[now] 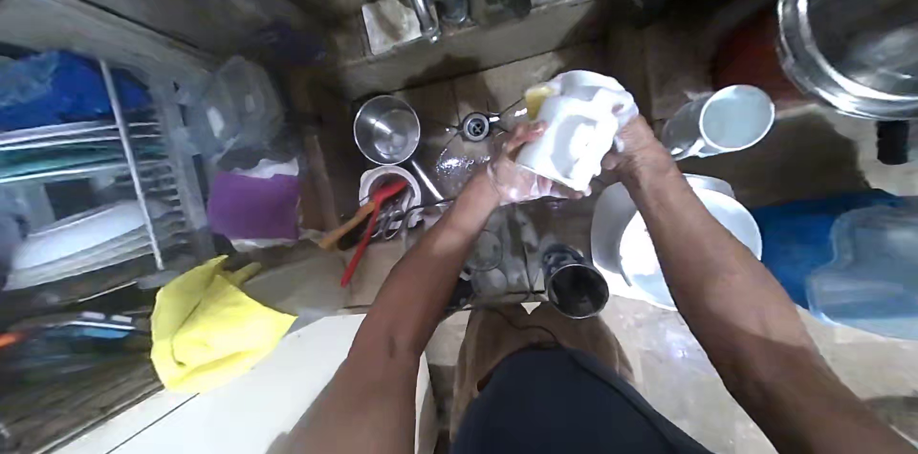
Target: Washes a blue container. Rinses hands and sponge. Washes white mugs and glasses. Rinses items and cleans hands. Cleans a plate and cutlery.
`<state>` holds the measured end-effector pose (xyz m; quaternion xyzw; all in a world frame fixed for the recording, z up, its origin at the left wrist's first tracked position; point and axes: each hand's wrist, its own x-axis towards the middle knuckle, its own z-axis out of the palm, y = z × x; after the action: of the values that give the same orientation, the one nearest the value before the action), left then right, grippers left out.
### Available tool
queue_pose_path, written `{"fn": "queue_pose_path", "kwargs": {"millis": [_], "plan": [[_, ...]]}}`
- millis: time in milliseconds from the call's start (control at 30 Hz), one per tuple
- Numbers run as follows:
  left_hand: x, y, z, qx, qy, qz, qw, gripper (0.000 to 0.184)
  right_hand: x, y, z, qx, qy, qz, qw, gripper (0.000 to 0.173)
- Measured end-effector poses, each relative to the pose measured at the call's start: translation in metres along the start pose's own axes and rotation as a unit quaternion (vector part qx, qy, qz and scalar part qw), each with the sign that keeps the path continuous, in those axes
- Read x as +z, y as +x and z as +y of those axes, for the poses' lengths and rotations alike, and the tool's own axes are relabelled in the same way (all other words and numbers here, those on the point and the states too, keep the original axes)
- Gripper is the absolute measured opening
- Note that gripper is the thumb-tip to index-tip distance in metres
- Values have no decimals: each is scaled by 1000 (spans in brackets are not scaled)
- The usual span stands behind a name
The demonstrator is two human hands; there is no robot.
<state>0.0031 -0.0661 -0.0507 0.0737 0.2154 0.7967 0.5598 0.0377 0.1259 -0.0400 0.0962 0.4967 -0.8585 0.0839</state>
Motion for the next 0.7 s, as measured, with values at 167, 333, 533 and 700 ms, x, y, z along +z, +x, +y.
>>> {"fn": "queue_pose_path", "kwargs": {"millis": [167,333,533,700], "plan": [[46,2,46,-117,345,311,878,38,3,16,-7,96,-55,64,992,20],[40,11,38,-32,673,356,648,100,23,26,0,155,9,202,967,33],[49,-16,35,86,793,213,564,90,18,24,5,169,180,95,964,43],[49,-21,54,66,818,151,550,55,15,7,12,253,221,66,940,56]]}}
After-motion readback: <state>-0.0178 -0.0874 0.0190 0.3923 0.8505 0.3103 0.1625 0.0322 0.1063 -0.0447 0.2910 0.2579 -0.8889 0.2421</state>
